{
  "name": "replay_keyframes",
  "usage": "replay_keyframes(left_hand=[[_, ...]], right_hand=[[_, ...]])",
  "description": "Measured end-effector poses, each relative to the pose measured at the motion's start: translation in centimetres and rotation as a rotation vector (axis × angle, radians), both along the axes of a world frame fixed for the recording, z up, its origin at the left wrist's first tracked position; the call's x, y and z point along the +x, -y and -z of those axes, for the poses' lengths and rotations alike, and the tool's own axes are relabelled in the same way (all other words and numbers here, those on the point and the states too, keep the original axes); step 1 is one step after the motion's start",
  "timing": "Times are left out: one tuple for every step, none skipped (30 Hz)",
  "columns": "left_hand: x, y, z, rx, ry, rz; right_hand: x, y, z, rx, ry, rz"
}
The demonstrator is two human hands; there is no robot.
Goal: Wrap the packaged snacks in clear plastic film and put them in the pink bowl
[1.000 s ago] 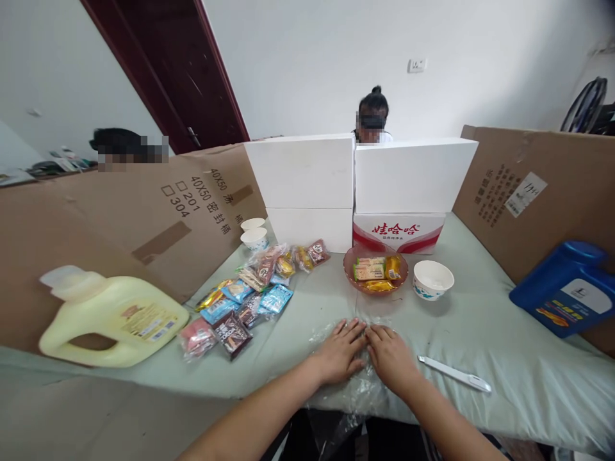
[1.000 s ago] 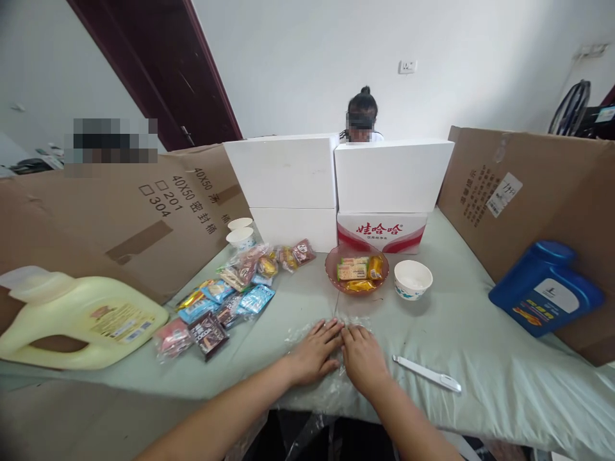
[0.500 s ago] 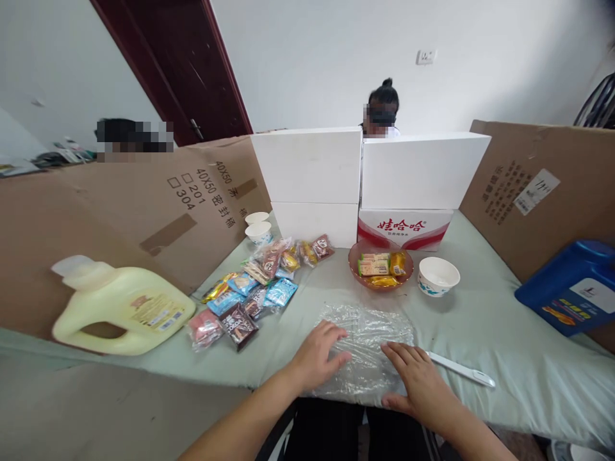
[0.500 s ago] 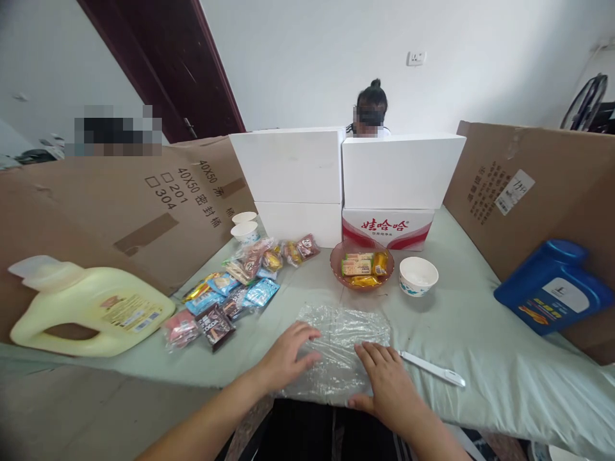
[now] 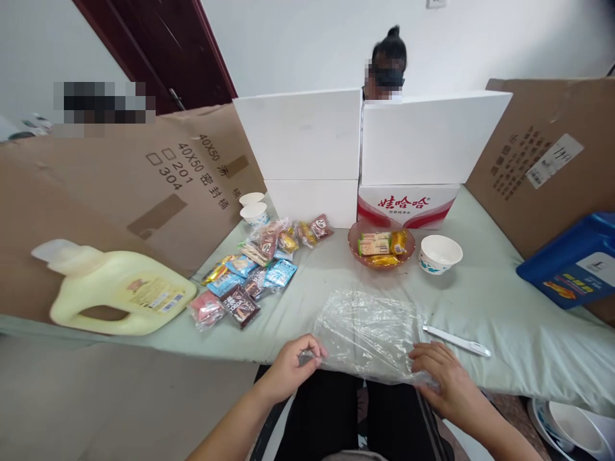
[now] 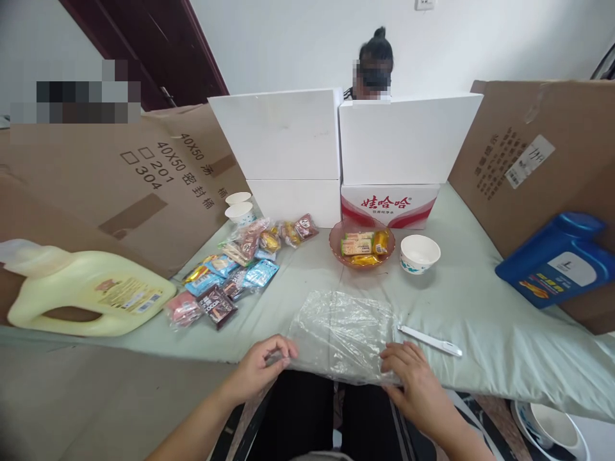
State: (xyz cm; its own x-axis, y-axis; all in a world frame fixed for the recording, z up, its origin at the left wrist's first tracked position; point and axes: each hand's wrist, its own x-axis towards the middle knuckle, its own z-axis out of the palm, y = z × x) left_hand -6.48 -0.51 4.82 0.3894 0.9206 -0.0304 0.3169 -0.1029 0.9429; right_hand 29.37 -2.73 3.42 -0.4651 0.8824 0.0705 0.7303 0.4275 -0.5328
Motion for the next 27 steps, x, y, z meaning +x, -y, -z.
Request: replay_keyframes(left_hand=[[0.0,-0.2,-0.1,-0.061,0.054,-0.023],[0.1,-0.4,-0.2,-0.111,0.091,-0.050],[0.3,-0.7,-0.3,-0.146,0.112,-0.081],[0.5,-1.2,-0.4,-0.167,0.116,-0.116],[0.7,-1.7,-0.4,-0.173,0.106,-0.155],[1.0,-2.4,-0.3,-0.166,0.088,-0.196],[1.3,-3.1,-0.1,-0.147,0.066,-0.239],[1.6,-3.9,0.1,-0.119,0.037,-0.283],[1.9,-4.7,0.5,-0.086,-0.004,-0.323],[2.2,-5.4,0.8,-0.043,-0.072,-0.353],[2.5,-6.1,1.2,0.004,-0.159,-0.372],[2.8,-6.8,1.6,0.048,-0.252,-0.381],[3.0,-7.3,2.0,0.085,-0.340,-0.381],[3.3,-7.7,2.3,0.116,-0.413,-0.380],[3.5,-8.0,2.5,0.139,-0.467,-0.379],[3.7,-8.2,2.7,0.154,-0.504,-0.381],[3.9,-8.3,2.8,0.166,-0.533,-0.381],[4.0,-8.2,2.9,0.179,-0.567,-0.379],[4.1,-8.1,3.0,0.190,-0.601,-0.374],[4.2,-8.0,3.0,0.198,-0.633,-0.367],[4.2,-7.8,2.9,0.201,-0.661,-0.359],[4.2,-7.6,2.9,0.202,-0.686,-0.351],[4.1,-7.5,2.8,0.198,-0.710,-0.345],[3.9,-7.3,2.7,0.193,-0.728,-0.340],[3.8,-7.2,2.6,0.185,-0.747,-0.335],[3.6,-7.2,2.4,0.175,-0.772,-0.331],[3.4,-7.1,2.2,0.166,-0.801,-0.327]], right_hand=[[0.4,0.1,0.2,-0.039,-0.054,0.021],[0.8,0.1,0.3,-0.084,-0.121,0.048],[1.1,0.2,0.4,-0.131,-0.194,0.082],[1.2,0.2,0.4,-0.180,-0.267,0.125],[1.2,0.2,0.4,-0.223,-0.332,0.176],[1.1,0.1,0.4,-0.254,-0.385,0.226],[0.8,-0.1,0.3,-0.273,-0.426,0.272],[0.4,-0.3,0.3,-0.283,-0.460,0.317],[-0.1,-0.6,0.3,-0.290,-0.498,0.358],[-0.6,-0.9,0.4,-0.301,-0.543,0.395],[-1.1,-1.2,0.5,-0.317,-0.593,0.432],[-1.6,-1.6,0.7,-0.339,-0.637,0.473],[-2.0,-1.9,1.0,-0.361,-0.667,0.518],[-2.3,-2.1,1.3,-0.377,-0.678,0.560],[-2.5,-2.3,1.6,-0.385,-0.662,0.598],[-2.5,-2.4,1.9,-0.378,-0.621,0.632],[-2.4,-2.5,2.2,-0.357,-0.559,0.655],[-2.3,-2.4,2.5,-0.322,-0.485,0.667],[-2.1,-2.3,2.7,-0.279,-0.404,0.675],[-2.0,-2.1,2.9,-0.234,-0.321,0.676],[-1.9,-1.9,3.0,-0.191,-0.245,0.675],[-1.8,-1.7,3.2,-0.155,-0.181,0.671],[-1.8,-1.5,3.3,-0.127,-0.131,0.665],[-1.9,-1.4,3.5,-0.107,-0.093,0.656],[-2.0,-1.2,3.6,-0.092,-0.067,0.646],[-2.1,-1.2,3.7,-0.080,-0.049,0.635],[-2.3,-1.1,3.8,-0.067,-0.036,0.626]])
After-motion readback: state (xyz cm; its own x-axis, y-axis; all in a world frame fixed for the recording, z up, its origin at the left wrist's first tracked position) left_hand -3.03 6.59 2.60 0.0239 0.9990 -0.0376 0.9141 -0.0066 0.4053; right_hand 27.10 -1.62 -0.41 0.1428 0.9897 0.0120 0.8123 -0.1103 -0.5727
